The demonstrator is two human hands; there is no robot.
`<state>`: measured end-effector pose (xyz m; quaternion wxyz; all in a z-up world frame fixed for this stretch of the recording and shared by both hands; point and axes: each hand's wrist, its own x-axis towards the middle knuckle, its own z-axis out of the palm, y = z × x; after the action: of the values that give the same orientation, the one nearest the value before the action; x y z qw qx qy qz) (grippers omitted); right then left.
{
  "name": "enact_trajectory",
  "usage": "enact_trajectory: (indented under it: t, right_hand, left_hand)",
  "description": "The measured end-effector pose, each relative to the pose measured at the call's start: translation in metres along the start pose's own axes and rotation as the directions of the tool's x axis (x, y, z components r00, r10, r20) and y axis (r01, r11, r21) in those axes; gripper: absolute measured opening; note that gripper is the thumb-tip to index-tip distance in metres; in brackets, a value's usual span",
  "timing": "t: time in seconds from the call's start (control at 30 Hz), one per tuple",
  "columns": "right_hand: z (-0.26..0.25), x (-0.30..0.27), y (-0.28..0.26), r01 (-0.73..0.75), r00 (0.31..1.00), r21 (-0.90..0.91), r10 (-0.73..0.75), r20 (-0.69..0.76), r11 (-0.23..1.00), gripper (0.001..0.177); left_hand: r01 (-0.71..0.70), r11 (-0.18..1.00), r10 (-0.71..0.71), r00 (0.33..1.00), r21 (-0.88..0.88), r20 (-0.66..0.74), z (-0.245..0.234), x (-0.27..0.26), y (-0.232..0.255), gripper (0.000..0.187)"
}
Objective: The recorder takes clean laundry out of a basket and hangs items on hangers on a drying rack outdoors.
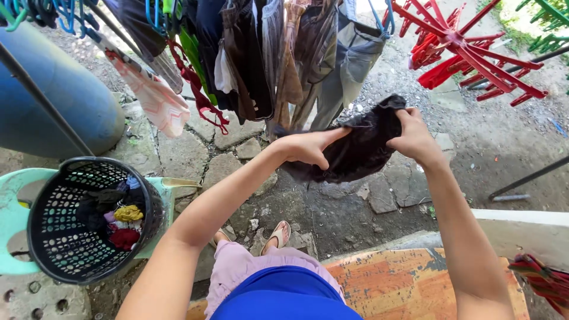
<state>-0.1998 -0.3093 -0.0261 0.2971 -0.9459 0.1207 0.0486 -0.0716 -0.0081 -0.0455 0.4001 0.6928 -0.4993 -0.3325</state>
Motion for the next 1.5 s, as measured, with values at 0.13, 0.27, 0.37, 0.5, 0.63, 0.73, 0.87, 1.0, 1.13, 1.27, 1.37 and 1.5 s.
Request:
enact_trajectory:
  t: [0.13, 0.27, 0.37, 0.5, 0.63, 0.73, 0.87, 1.0, 1.13, 1.27, 1.37, 1.5]
  right_hand:
    - [0.013, -0.004, -0.029, -0.004, 0.999, -0.108, 0.008, 0.038, 0.994, 0.075]
    - [0.053, 0.013, -0.035, 0.207, 0.977, -0.096, -0.201, 0.073, 0.974, 0.06]
    - [0.053, 0.033, -0.062, 0.197, 0.971, -0.061, -0.186, 0.15, 0.978, 0.052]
    - [0.056, 0.03, -0.136, 0.266, 0.932, 0.047, -0.269, 0.243, 0.963, 0.052]
    - [0.071, 0.035, -0.204, 0.284, 0.945, 0.143, -0.302, 0.128, 0.948, 0.055]
    - [0.105, 0.059, -0.225, 0.526, 0.847, 0.135, -0.532, 0.003, 0.839, 0.06]
    - [0.125, 0.075, -0.3, 0.394, 0.901, 0.175, -0.417, 0.117, 0.902, 0.061]
    - [0.176, 0.123, -0.326, 0.222, 0.911, 0.237, -0.287, 0.296, 0.946, 0.057]
    - [0.233, 0.182, -0.353, 0.685, 0.686, -0.01, -0.64, 0.347, 0.729, 0.049]
    - [0.252, 0.22, -0.447, 0.744, 0.646, 0.01, -0.724, 0.242, 0.668, 0.025]
    - [0.245, 0.242, -0.546, 0.707, 0.683, 0.063, -0.703, 0.199, 0.704, 0.023]
    - [0.285, 0.317, -0.613, 0.737, 0.67, 0.126, -0.742, -0.004, 0.664, 0.021]
  left_hand:
    - [0.353, 0.936, -0.335, 0.894, 0.006, -0.297, -0.036, -0.047, 0.006, 0.081]
    - [0.516, 0.853, -0.396, 0.74, 0.08, -0.543, -0.05, -0.09, -0.079, 0.077]
    - [0.549, 0.818, -0.379, 0.739, 0.171, -0.557, -0.071, -0.137, -0.054, 0.071]
    - [0.629, 0.776, -0.524, 0.603, -0.045, -0.602, -0.107, -0.196, -0.027, 0.065]
    - [0.659, 0.752, -0.505, 0.539, -0.036, -0.674, -0.126, -0.249, -0.05, 0.059]
    - [0.47, 0.88, -0.362, 0.569, -0.069, -0.738, -0.133, -0.284, -0.078, 0.062]
    - [0.452, 0.892, -0.297, 0.545, -0.023, -0.784, -0.154, -0.313, -0.091, 0.069]
    - [0.358, 0.933, -0.152, 0.483, 0.036, -0.862, -0.174, -0.335, -0.065, 0.071]
    - [0.287, 0.955, -0.206, 0.48, -0.069, -0.853, -0.19, -0.352, -0.048, 0.063]
    - [0.313, 0.944, -0.252, 0.493, -0.101, -0.833, -0.2, -0.365, -0.054, 0.059]
    - [0.273, 0.959, -0.199, 0.466, -0.074, -0.862, -0.202, -0.375, -0.081, 0.051]
    - [0.207, 0.97, -0.21, 0.451, -0.128, -0.868, -0.209, -0.398, -0.101, 0.056]
